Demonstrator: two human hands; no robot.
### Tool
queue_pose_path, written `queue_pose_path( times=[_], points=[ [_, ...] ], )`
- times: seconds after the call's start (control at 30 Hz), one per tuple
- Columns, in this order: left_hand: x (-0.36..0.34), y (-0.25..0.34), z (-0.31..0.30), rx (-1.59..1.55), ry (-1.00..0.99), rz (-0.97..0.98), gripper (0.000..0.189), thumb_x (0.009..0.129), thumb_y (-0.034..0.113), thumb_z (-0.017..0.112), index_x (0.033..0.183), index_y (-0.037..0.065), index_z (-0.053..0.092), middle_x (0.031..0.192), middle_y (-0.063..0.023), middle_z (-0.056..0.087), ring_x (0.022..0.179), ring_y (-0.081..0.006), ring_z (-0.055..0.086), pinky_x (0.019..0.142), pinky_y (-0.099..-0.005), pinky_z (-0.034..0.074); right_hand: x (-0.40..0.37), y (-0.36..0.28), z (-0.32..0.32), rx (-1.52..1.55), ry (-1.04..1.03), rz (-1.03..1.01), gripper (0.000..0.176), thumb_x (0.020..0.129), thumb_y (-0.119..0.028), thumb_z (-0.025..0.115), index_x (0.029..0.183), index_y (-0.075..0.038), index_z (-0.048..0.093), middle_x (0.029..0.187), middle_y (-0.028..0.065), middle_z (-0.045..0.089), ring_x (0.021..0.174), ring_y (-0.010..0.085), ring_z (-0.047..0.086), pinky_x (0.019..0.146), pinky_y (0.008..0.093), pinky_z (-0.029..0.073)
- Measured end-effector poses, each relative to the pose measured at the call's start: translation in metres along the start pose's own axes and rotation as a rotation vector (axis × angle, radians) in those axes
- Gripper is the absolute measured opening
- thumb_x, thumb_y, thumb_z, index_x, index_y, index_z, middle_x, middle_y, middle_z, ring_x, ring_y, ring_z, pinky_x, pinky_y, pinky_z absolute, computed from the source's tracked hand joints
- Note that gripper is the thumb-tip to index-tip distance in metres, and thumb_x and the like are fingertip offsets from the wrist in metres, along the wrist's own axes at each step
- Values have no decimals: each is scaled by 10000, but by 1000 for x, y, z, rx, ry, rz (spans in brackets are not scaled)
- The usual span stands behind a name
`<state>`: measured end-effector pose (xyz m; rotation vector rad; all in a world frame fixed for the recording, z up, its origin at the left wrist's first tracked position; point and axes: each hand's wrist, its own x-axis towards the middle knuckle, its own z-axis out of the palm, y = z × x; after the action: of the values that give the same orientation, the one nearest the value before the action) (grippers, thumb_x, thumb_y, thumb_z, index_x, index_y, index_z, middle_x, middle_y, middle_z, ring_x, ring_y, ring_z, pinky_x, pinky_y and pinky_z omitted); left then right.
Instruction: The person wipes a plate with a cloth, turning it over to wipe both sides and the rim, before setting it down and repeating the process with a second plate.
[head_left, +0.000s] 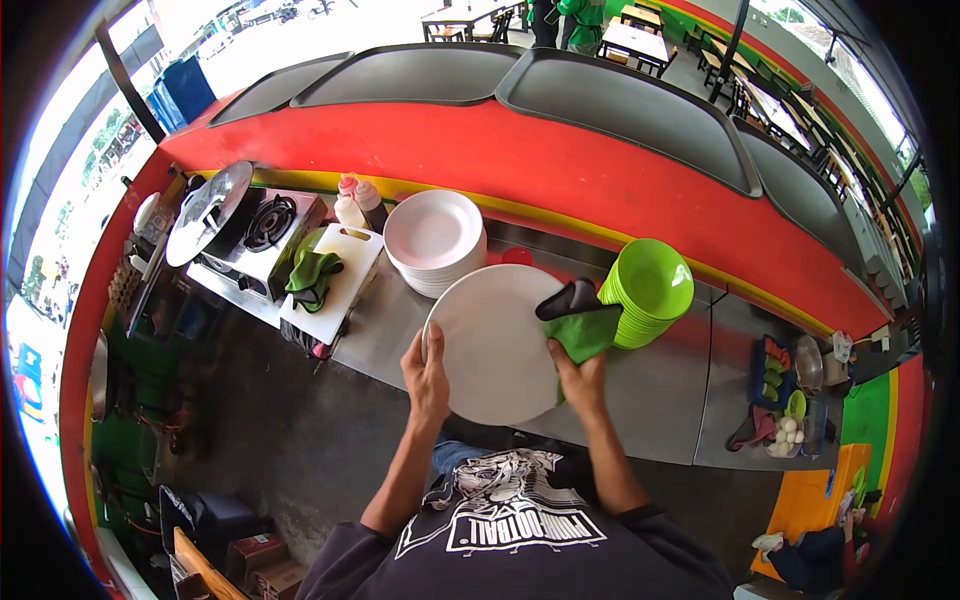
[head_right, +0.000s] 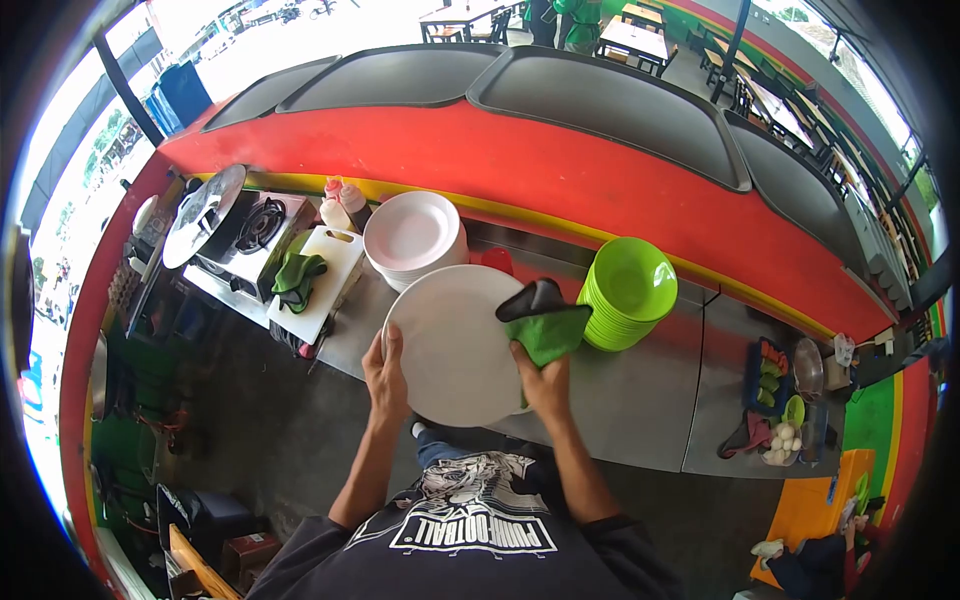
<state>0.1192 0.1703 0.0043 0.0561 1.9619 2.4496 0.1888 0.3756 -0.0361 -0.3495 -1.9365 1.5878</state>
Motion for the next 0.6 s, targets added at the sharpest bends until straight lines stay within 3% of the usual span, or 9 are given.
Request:
queue_pose_path(
  times=[0.03, 0.13, 0.3, 0.33, 0.47, 0.53, 0.6],
  points=[
    [-4, -11, 3, -47, 71, -8, 422, 1018, 400, 524, 977, -5, 634, 748, 61, 492, 692, -39, 425, 625, -210, 378, -12, 7, 11, -12, 124, -1, 438, 843, -152, 743, 1184, 45, 552, 1061, 133, 639, 957, 240, 616, 883, 367, 472],
    [-21, -16, 19, -105, 240, 9, 420, 1018, 407, 519, 1018, 1, 628, 787, 49, 533, 712, -41, 457, 641, -208, 390, -25, -14, 23, 91, 192, 129, 424, 852, -111, 727, 1201, 44, 541, 1103, 118, 609, 989, 217, 587, 907, 360, 453],
    [-11, -16, -12, 63, -213, -53, 391, 1022, 353, 530, 1198, 6, 569, 910, 15, 610, 816, -48, 529, 729, -212, 445, -23, 2, 6, 233, 95, 174, 423, 849, -50, 699, 1228, 30, 527, 1136, 109, 601, 1026, 214, 582, 915, 362, 457],
    [-8, -12, -18, 101, -253, -86, 382, 1021, 345, 533, 1198, 10, 573, 912, 14, 610, 822, -51, 532, 736, -216, 450, -21, 2, 1, 261, 88, 164, 417, 848, -46, 696, 1223, 29, 531, 1130, 109, 606, 1023, 215, 584, 914, 362, 459],
    [-6, 11, -19, 289, -346, -130, 338, 1015, 311, 553, 1186, 24, 598, 911, 10, 622, 841, -69, 543, 756, -241, 469, -16, -9, -26, -15, -281, 121, 385, 830, -94, 716, 1168, 18, 569, 1084, 110, 628, 999, 222, 603, 893, 356, 469],
    [-9, 14, -17, 285, -360, -202, 329, 1013, 304, 556, 1171, 20, 609, 915, 7, 625, 853, -72, 544, 763, -250, 474, -12, -9, -30, -46, -312, 100, 390, 819, -119, 733, 1150, 14, 577, 1060, 123, 638, 970, 236, 616, 870, 368, 479],
    [-11, 11, -18, 361, -438, -119, 320, 1009, 293, 561, 1174, 24, 615, 907, -13, 648, 828, -78, 558, 757, -265, 485, -3, -22, -41, -122, -413, 98, 389, 815, -126, 737, 1138, 19, 576, 1061, 134, 642, 967, 250, 620, 867, 379, 485]
  ],
)
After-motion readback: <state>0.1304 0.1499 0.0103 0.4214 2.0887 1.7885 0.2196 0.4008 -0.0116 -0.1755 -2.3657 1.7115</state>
